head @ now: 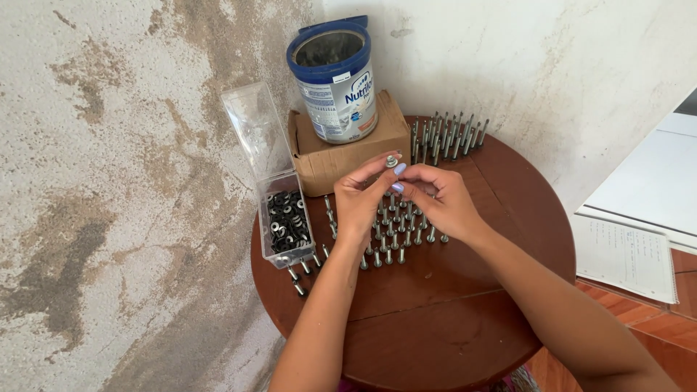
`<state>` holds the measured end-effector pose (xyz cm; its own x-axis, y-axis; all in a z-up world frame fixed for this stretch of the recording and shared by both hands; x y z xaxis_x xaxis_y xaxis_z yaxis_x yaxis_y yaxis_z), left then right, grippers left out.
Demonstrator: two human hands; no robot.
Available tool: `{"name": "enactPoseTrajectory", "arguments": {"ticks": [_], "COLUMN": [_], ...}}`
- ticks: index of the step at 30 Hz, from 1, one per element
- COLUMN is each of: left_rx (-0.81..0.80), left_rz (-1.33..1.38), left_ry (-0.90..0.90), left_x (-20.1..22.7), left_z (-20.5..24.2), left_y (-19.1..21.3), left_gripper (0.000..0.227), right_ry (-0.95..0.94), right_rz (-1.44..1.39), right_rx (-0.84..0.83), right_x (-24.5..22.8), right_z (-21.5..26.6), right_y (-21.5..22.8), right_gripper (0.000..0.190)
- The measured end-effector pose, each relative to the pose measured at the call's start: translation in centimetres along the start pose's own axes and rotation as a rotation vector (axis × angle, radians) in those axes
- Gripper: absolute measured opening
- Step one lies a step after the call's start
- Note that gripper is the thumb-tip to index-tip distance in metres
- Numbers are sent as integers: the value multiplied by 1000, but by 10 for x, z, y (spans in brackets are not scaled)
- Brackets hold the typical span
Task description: Manually assembling metal bolts and washers by sliding washers onto the bolt shafts.
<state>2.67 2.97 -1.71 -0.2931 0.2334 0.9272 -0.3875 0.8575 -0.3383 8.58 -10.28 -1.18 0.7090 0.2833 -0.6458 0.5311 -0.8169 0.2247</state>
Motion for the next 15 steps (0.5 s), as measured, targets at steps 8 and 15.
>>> {"name": "enactPoseTrajectory", "arguments": {"ticks": [8, 15], "left_rx": [30, 74], "left_rz": [-7, -51], "left_ry": [16, -30], "left_x": [2, -2], "left_z": [3, 0], "left_y": [-3, -1], "left_gripper": [24, 23], "right_ry": [32, 62], "right_rz": [67, 115], "right_rx": [26, 50], "right_x": [9, 9], "right_z": [2, 1], "right_y": [3, 2], "right_gripper": [12, 12]}}
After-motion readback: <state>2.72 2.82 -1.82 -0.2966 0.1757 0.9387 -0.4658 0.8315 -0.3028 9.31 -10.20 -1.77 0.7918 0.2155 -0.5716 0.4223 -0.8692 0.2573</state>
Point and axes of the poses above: each hand's wrist, its own z-axis away from the middle knuckle, its own y-axis out of the back of the hand, x = y × z, the point moved 1 cm from there along -z, towards the middle knuckle, and after that the axes turned 15 degrees about y, right-handed, at the moved point
